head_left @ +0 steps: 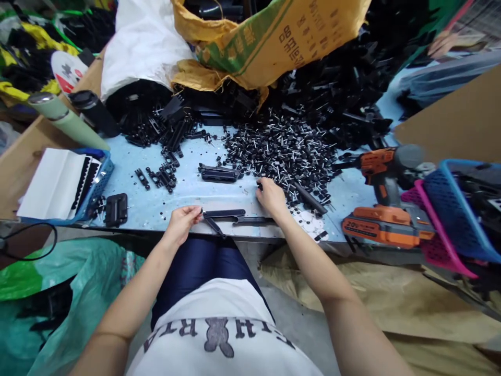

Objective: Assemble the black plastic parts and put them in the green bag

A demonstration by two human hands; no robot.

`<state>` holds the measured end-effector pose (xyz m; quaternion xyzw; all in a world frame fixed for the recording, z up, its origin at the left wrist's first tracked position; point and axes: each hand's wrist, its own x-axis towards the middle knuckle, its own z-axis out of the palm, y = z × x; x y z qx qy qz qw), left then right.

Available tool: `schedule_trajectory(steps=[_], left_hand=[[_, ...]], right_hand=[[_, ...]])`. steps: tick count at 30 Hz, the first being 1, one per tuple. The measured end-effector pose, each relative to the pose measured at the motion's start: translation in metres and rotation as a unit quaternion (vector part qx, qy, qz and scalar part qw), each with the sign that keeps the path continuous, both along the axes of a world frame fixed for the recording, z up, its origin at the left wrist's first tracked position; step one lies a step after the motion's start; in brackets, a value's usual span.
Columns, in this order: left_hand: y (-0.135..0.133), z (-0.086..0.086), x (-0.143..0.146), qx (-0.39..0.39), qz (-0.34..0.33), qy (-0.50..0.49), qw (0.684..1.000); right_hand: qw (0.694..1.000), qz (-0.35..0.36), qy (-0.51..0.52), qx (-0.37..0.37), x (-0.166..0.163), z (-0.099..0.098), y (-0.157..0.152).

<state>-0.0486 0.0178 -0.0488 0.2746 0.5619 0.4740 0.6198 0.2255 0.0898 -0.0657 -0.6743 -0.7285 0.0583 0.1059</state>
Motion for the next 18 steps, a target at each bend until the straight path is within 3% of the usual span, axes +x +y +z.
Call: schedule_trajectory(steps=[5,9,15,18], left_hand=[[-0.008,-0.006,0.001,0.007,-0.007,0.000,1.000],[0.000,-0.002,0.000,0.033,-0.035,0.039,0.998],[0.009,-0.007,-0.004,0.058,-0.120,0.092,0.987],[0.008,-0.010,-0.003,0.141,-0.116,0.207,0.961]], right_hand=[[0.988,0.078,0.124,0.045,0.014,0.001,-0.029],[0.980,0.073,0.174,0.059,0.017,0.009,-0.039],[0.958,0.121,0.259,-0.028,0.005,0.028,-0.048],[0.958,0.149,0.235,-0.065,-0.002,0.039,-0.046]])
